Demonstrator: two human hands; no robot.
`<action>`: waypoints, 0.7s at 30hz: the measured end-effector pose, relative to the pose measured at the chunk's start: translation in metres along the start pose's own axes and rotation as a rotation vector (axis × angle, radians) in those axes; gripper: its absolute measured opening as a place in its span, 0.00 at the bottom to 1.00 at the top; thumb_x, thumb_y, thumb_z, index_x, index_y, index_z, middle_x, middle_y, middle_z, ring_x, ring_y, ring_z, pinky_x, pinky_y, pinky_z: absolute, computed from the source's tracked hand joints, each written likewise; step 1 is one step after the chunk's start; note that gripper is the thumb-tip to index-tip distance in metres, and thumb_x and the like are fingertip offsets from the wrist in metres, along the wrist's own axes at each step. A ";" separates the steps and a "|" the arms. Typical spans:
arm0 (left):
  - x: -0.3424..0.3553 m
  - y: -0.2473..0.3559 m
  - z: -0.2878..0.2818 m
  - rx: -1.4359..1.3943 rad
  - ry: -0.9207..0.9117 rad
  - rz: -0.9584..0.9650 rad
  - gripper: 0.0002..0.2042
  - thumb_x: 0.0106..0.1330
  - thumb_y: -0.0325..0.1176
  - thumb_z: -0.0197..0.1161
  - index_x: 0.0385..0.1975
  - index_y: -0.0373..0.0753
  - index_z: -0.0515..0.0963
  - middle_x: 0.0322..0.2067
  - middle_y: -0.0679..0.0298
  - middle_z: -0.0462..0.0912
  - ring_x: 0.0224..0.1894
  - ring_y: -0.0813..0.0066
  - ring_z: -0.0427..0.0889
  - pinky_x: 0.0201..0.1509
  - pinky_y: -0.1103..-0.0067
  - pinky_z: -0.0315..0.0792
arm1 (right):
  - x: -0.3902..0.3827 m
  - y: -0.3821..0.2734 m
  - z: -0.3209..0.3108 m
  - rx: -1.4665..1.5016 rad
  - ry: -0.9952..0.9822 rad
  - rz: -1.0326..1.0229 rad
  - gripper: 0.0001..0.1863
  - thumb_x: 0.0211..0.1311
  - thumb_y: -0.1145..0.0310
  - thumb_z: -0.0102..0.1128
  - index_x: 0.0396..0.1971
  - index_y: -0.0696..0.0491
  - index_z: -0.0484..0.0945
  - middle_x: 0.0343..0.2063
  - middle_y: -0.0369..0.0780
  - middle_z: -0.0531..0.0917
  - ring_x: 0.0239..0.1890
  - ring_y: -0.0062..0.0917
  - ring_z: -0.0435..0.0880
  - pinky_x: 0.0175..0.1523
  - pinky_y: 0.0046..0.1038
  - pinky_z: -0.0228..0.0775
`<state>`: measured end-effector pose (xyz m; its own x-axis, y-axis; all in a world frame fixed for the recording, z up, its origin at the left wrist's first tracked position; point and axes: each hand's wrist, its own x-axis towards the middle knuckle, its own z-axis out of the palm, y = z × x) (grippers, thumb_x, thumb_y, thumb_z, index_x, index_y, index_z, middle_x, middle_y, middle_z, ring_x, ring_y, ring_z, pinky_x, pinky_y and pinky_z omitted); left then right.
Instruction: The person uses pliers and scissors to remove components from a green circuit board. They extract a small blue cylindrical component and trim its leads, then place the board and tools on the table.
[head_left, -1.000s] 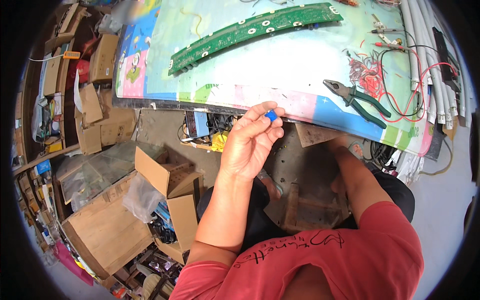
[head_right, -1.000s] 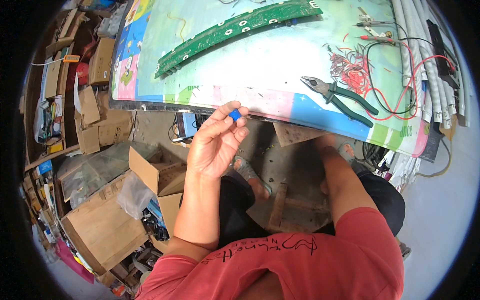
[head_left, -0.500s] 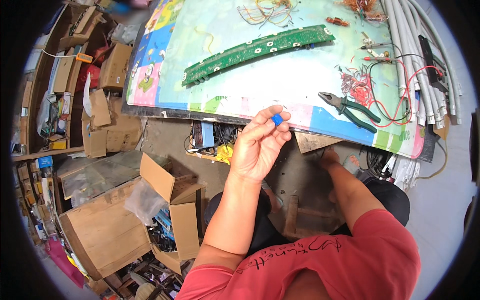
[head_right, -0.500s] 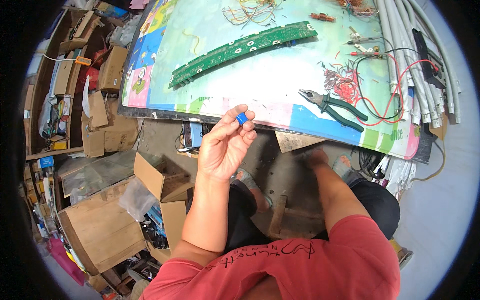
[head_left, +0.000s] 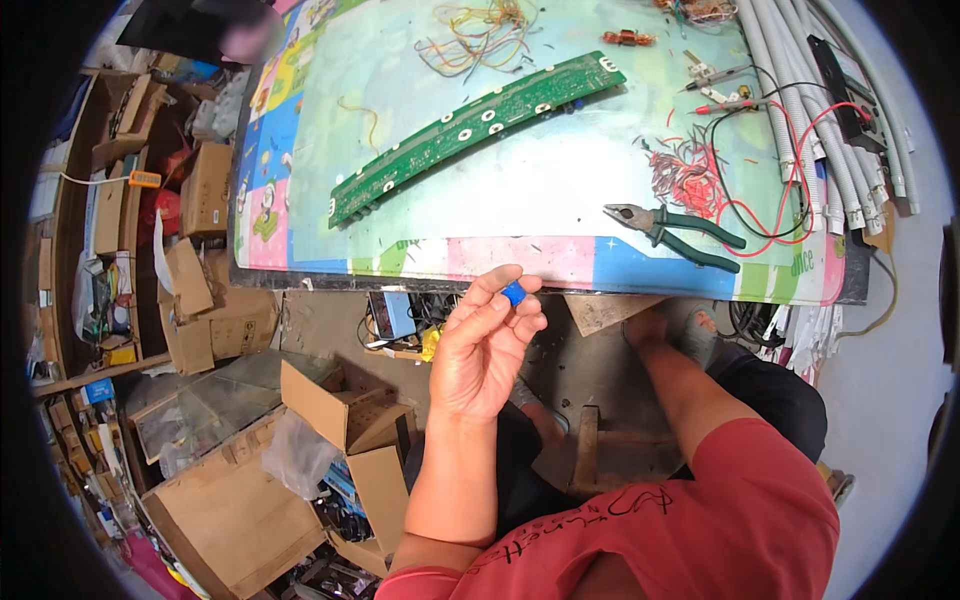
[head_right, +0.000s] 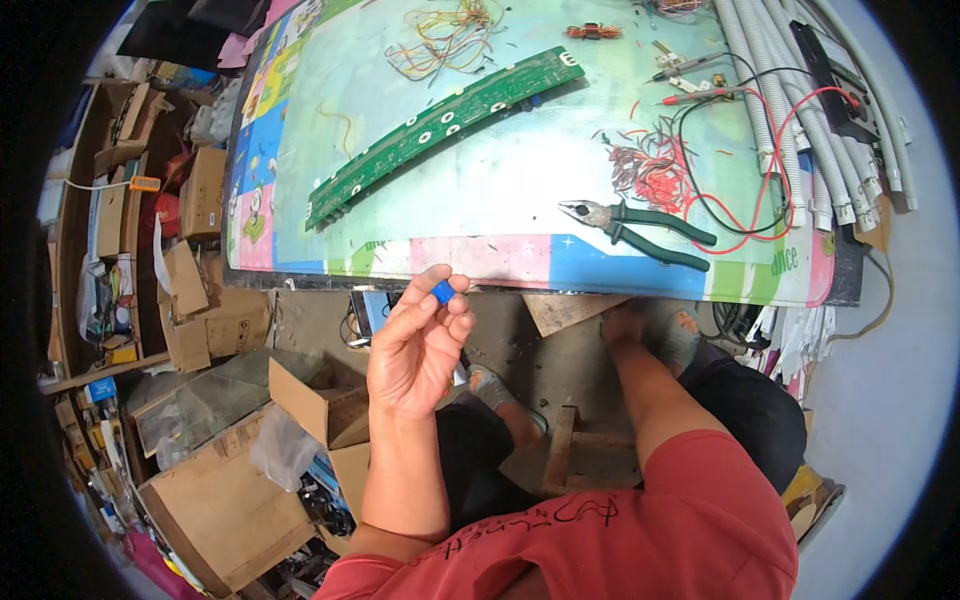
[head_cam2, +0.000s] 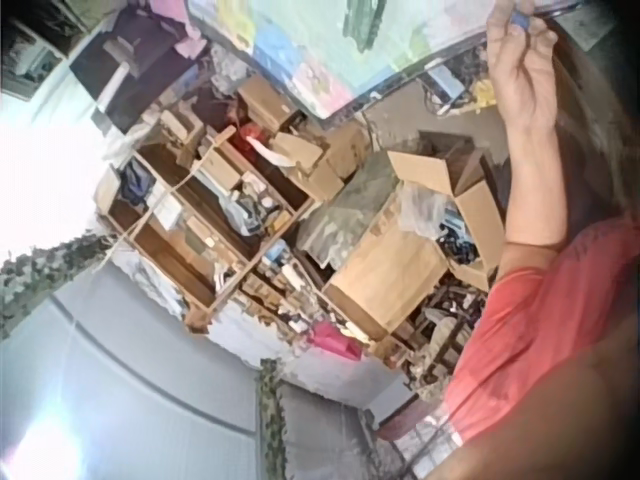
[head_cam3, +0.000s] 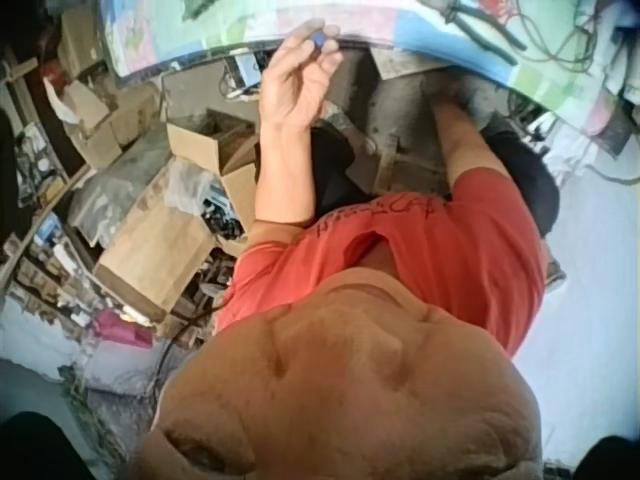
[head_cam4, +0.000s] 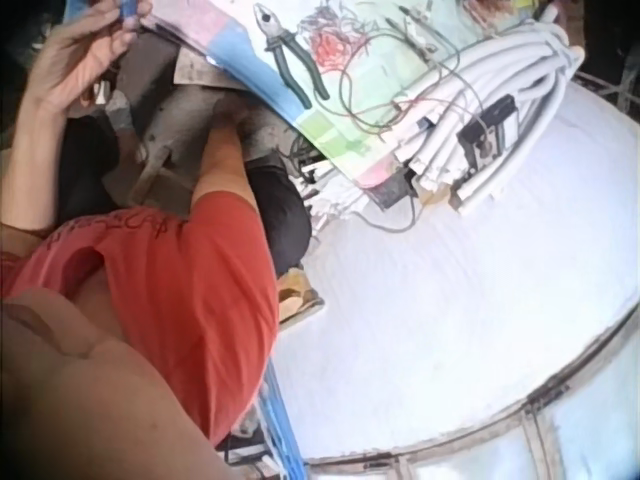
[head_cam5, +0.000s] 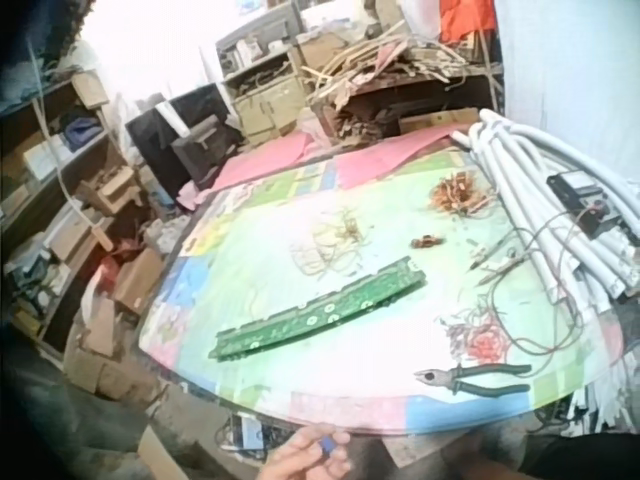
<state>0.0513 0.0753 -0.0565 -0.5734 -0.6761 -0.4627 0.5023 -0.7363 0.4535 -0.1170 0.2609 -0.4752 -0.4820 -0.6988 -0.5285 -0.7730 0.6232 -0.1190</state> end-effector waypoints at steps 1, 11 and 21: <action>0.001 0.000 0.000 0.013 0.000 -0.004 0.16 0.63 0.22 0.55 0.50 0.27 0.69 0.44 0.47 0.76 0.40 0.67 0.79 0.47 0.72 0.77 | -0.003 -0.003 -0.009 0.028 -0.151 0.027 0.24 0.62 0.60 0.48 0.56 0.54 0.70 0.50 0.48 0.75 0.48 0.40 0.79 0.45 0.41 0.75; 0.009 0.001 0.015 0.087 -0.064 0.054 0.16 0.61 0.21 0.59 0.50 0.29 0.69 0.44 0.51 0.76 0.41 0.70 0.79 0.50 0.75 0.77 | -0.083 -0.009 -0.052 0.022 -0.348 0.009 0.15 0.61 0.65 0.48 0.40 0.52 0.83 0.46 0.42 0.81 0.48 0.37 0.80 0.49 0.37 0.74; 0.012 0.014 0.041 0.072 -0.250 0.294 0.18 0.60 0.22 0.61 0.51 0.30 0.68 0.43 0.55 0.76 0.41 0.70 0.78 0.52 0.76 0.75 | -0.182 -0.063 -0.380 -0.209 -0.410 -0.291 0.15 0.49 0.68 0.57 0.36 0.60 0.81 0.40 0.51 0.82 0.45 0.44 0.80 0.48 0.39 0.73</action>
<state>0.0252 0.0578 -0.0246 -0.5564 -0.8238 -0.1089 0.6271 -0.5023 0.5953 -0.1373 0.2154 -0.0523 -0.0673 -0.6118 -0.7881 -0.9363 0.3117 -0.1620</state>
